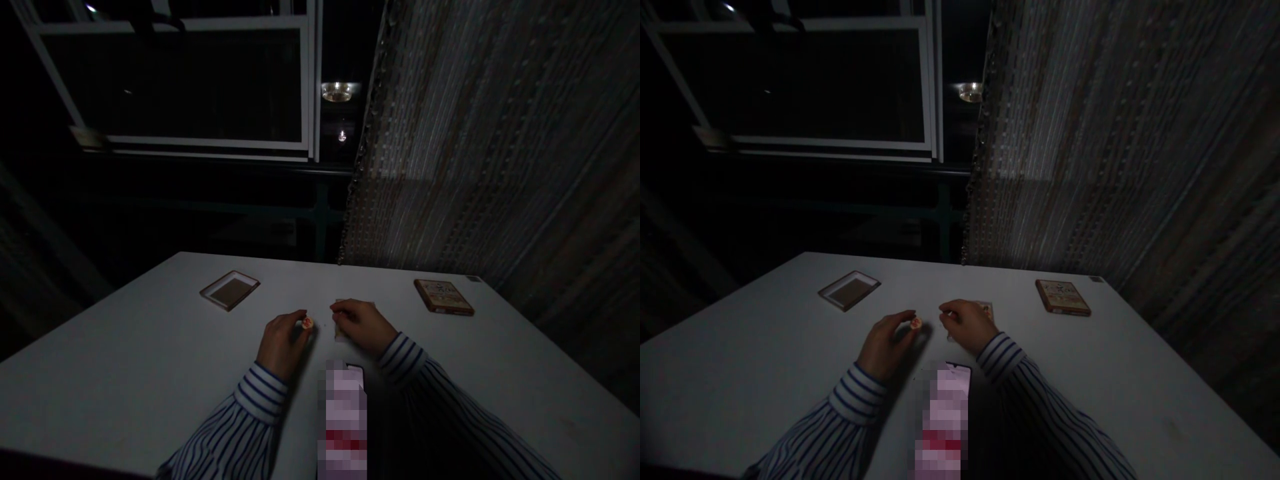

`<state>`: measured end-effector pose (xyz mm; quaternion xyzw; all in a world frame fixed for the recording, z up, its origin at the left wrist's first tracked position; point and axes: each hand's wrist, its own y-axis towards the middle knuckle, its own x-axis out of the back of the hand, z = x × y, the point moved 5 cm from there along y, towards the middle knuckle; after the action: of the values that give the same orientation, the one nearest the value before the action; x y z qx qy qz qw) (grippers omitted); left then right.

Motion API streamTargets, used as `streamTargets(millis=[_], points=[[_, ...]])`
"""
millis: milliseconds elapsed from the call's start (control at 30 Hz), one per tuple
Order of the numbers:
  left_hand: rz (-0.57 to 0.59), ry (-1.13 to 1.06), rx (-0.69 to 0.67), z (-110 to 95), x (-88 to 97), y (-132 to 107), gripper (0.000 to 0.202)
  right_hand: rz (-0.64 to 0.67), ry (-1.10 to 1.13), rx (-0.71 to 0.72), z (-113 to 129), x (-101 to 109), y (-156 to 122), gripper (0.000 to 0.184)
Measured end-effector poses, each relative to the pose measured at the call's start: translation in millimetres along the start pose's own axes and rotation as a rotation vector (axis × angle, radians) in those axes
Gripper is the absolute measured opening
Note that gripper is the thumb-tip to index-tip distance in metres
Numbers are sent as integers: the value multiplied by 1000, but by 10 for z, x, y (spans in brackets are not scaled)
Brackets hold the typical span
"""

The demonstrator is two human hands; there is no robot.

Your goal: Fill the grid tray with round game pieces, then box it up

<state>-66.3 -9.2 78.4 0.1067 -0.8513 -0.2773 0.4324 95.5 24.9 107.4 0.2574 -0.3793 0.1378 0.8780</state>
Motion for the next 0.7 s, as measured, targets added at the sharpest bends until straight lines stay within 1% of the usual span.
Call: streamTargets(millis=[167,400,700], points=[[2,-15,-14,-116,-113,49,29,-18,43,-14,-114,85,-116,26],[-13,-34,-43,-240,-268,95,29,-80,198,-127,-313,196,-255,27],[66,-60,-51,-440,-450,192,28,-168,325,-260,-530,308,-370,27]])
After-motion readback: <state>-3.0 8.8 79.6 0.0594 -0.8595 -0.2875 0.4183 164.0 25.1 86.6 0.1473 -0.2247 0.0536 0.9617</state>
